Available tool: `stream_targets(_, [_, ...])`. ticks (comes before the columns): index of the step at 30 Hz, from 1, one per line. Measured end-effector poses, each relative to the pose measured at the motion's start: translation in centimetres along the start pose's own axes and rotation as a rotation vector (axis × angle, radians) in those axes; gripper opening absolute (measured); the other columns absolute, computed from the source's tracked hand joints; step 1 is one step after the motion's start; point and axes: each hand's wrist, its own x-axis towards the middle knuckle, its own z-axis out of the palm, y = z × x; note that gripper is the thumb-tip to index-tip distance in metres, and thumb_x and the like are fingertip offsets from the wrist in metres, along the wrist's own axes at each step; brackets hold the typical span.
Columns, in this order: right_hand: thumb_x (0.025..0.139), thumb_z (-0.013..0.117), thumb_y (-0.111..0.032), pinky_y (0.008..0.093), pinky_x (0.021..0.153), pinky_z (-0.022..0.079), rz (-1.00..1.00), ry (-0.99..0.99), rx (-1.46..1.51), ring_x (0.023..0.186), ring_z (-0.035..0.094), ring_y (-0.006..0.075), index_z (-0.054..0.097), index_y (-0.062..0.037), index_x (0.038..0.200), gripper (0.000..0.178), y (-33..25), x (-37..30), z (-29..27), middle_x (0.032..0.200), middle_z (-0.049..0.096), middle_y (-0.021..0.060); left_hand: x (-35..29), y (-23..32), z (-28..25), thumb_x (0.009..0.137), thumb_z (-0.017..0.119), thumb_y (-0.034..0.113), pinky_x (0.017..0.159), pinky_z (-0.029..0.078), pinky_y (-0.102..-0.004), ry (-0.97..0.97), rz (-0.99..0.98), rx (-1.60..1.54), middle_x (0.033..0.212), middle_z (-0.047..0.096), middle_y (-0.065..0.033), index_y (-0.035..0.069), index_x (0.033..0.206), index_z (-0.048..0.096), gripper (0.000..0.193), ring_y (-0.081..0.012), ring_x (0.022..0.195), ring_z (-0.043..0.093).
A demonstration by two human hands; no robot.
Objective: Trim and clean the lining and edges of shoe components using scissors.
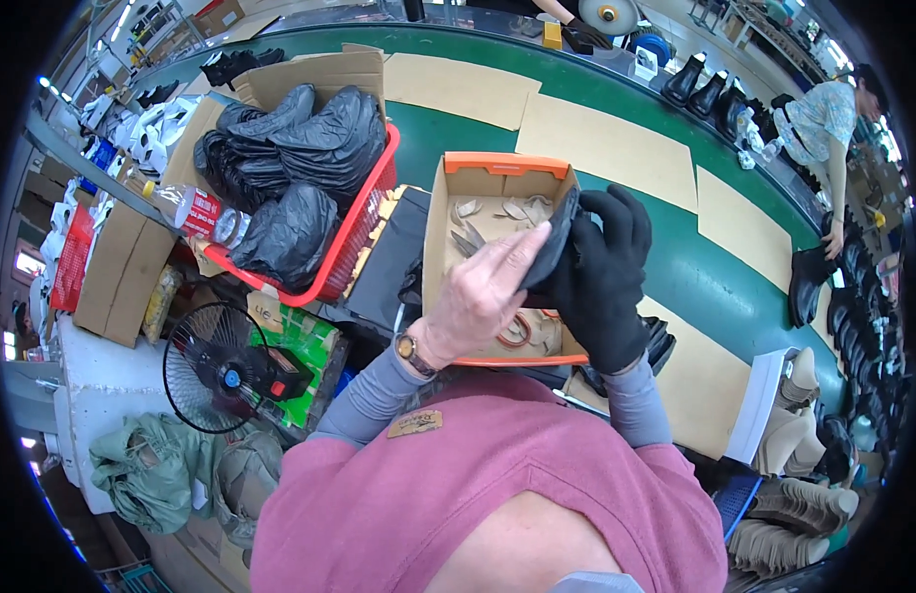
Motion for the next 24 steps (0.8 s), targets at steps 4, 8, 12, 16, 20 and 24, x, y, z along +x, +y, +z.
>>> stream_targets(4, [0.078, 0.069, -0.005, 0.0459, 0.098, 0.038, 0.280, 0.147, 0.311, 0.117, 0.045, 0.0370, 0.060, -0.0028, 0.099, 0.023, 1.9, -1.5, -0.5, 0.118, 0.050, 0.0175, -1.0, 0.0, 0.1, 0.069, 0.056, -0.013, 0.085, 0.052, -0.0427, 0.053, -0.140, -0.007, 0.114, 0.061, -0.0251, -0.003, 0.135, 0.046, 0.068, -0.0421, 0.101, 0.062])
stream_targets(8, [0.077, 0.073, -0.010, 0.0460, 0.100, 0.037, 0.096, 0.103, 0.152, 0.119, 0.044, 0.0380, 0.061, -0.0052, 0.103, 0.030, 0.9, -0.9, -2.4, 0.120, 0.049, 0.0160, -1.4, 0.2, 0.3, 0.066, 0.061, -0.011, 0.087, 0.051, -0.0426, 0.043, -0.102, 0.057, 0.116, 0.058, -0.0250, -0.001, 0.139, 0.041, 0.076, -0.0390, 0.102, 0.061])
stream_targets(12, [0.074, 0.074, -0.014, 0.0495, 0.101, 0.034, -0.023, -0.013, -0.004, 0.120, 0.043, 0.0379, 0.058, -0.0041, 0.106, 0.037, 0.0, -1.1, -0.7, 0.120, 0.049, 0.0149, -0.5, 1.5, 0.6, 0.062, 0.059, -0.013, 0.088, 0.052, -0.0406, 0.030, -0.005, 0.025, 0.120, 0.059, -0.0248, -0.004, 0.134, 0.047, 0.073, -0.0390, 0.107, 0.061])
stream_targets(16, [0.075, 0.071, -0.003, 0.0441, 0.093, 0.042, 0.039, 0.109, 0.120, 0.113, 0.050, 0.0366, 0.059, -0.0028, 0.099, 0.026, 1.7, -1.7, 0.4, 0.115, 0.052, 0.0167, -1.0, 0.5, 1.1, 0.065, 0.065, -0.008, 0.090, 0.050, -0.0412, 0.022, -0.015, 0.075, 0.116, 0.059, -0.0236, -0.004, 0.137, 0.043, 0.076, -0.0387, 0.105, 0.061])
stream_targets(20, [0.076, 0.069, -0.001, 0.0439, 0.094, 0.042, 0.216, 0.194, 0.237, 0.115, 0.050, 0.0361, 0.060, -0.0023, 0.095, 0.022, 2.4, -1.8, -0.6, 0.115, 0.052, 0.0162, -1.5, -0.4, 1.5, 0.066, 0.064, -0.009, 0.088, 0.052, -0.0410, 0.048, -0.142, 0.061, 0.117, 0.060, -0.0229, -0.002, 0.137, 0.044, 0.075, -0.0373, 0.101, 0.063])
stream_targets(24, [0.068, 0.076, -0.023, 0.0550, 0.106, 0.028, -0.026, -0.037, -0.046, 0.121, 0.043, 0.0369, 0.058, -0.0050, 0.109, 0.048, 2.2, -1.3, 0.1, 0.122, 0.049, 0.0124, -0.3, 0.2, 2.1, 0.065, 0.066, -0.007, 0.085, 0.053, -0.0402, 0.046, 0.046, 0.153, 0.116, 0.061, -0.0220, -0.003, 0.134, 0.048, 0.071, -0.0359, 0.098, 0.064])
